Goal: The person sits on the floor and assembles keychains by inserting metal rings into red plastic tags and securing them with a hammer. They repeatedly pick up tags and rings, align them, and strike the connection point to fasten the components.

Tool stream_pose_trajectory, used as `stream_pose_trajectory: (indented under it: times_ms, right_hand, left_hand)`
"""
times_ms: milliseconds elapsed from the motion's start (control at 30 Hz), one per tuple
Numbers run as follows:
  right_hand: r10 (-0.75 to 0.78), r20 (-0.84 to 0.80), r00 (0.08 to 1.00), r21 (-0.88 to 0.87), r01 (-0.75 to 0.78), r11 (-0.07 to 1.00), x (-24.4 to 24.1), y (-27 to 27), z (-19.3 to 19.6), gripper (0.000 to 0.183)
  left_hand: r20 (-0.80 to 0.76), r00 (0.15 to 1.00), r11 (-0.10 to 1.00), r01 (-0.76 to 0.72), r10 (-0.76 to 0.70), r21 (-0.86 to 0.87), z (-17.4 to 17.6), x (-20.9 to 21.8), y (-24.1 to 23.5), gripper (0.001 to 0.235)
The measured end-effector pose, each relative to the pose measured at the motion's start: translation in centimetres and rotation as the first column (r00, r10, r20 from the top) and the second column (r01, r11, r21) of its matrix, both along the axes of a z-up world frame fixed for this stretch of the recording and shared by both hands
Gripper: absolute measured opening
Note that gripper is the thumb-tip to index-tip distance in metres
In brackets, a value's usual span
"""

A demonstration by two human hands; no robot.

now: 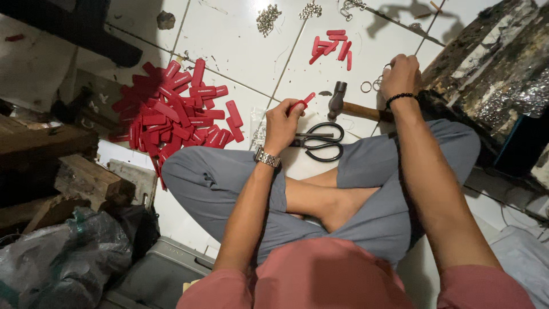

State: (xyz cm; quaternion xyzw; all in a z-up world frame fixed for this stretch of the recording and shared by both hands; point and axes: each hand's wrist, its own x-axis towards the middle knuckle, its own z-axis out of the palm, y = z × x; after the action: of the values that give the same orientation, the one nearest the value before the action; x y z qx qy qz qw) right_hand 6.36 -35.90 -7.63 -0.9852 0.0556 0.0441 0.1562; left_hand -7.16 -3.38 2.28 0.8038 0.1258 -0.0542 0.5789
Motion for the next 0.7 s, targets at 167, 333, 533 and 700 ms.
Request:
stream_pose_trajectory:
  times_ms: [167, 333, 533, 700]
  right_hand:
    - [-0.027, 0.009, 1.000, 0.011, 0.027, 1.000, 0.5, -0.6, -1.2, 0.009]
    - [-0.039, 0.038, 0.999, 0.009, 0.038, 0.999, 0.0, 0.5, 0.8, 0.015]
    - [0.188, 0.250, 0.950, 0.216, -0.244, 0.946, 5.0, 5.0, 2.9, 0.020]
    - [0.278, 0.309, 0.910, 0.169, -0.340, 0.925, 11.6, 9.1, 0.5, 0.030]
  left_hand:
    - [-0.028, 0.999, 1.000, -0.019, 0.018, -0.013, 0.3, 0.2, 0.0, 0.018]
    - [-0.020, 0.999, 1.000, -0.025, 0.025, -0.017, -0.3, 0.3, -0.1, 0.016]
    - [-0.028, 1.000, 1.000, -0.010, 0.010, -0.007, -0.2, 0.7, -0.1, 0.018]
    - [-0.069, 0.998, 1.000, -0.012, 0.011, -0.023, -0.8, 1.0, 0.0, 0.017]
